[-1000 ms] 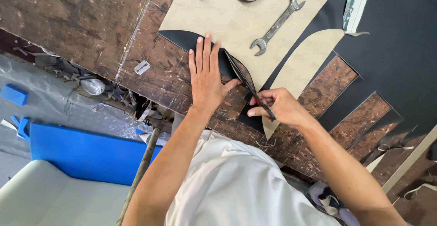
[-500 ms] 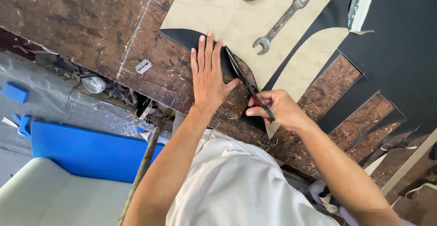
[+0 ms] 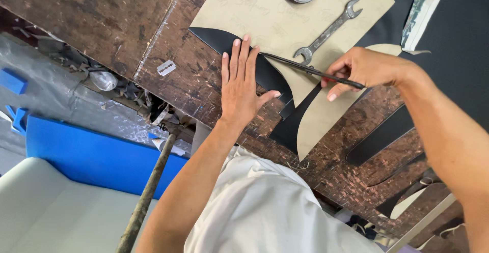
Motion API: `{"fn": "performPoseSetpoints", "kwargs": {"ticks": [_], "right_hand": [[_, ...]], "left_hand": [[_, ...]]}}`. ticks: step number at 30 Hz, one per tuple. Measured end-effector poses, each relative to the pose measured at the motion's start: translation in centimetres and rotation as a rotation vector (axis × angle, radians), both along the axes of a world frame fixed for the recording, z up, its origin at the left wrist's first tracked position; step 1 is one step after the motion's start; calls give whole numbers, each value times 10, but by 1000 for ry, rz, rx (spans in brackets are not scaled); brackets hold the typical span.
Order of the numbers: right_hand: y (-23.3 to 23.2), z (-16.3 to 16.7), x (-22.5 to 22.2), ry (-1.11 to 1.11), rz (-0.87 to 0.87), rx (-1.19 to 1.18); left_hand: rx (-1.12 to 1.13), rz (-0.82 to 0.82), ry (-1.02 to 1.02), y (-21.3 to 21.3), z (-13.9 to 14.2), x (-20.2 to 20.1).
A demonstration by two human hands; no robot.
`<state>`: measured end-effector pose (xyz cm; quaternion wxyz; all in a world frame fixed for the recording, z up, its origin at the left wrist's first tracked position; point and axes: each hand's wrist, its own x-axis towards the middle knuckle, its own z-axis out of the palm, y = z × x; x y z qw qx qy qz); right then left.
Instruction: The person cuts pattern pieces from a black fabric or leather sheet on a workbench using scissors, following drawn outlines on the material. They reposition and turn the sheet between cuts, set finished cut pieces aside, and briefly handle a small metal part and a marker before resuming cutting.
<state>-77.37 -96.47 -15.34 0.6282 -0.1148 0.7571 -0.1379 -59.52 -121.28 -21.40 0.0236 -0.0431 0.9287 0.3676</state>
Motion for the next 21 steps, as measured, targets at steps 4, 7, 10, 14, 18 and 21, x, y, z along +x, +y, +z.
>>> {"fn": "performPoseSetpoints", "kwargs": {"ticks": [4,7,10,14,18,21], "right_hand": [[-6,5,-16,34,79,-34],[-9,7,-18,66,88,-1],[-9,8,-16,47,74,-21],[-8,8,-11,16,53,17],[-7,6,6,13,42,0],[-5,4,32,-37,-107,-15]], "left_hand": [[1,0,-12,0,1,0],[-14,-6,-28,0,1,-1],[-19,-9,-35,1,1,-1],[-29,-9,-19,1,1,-1],[-14,-10,16,-2,-3,1],[-24,19,109,-9,-9,0]]}}
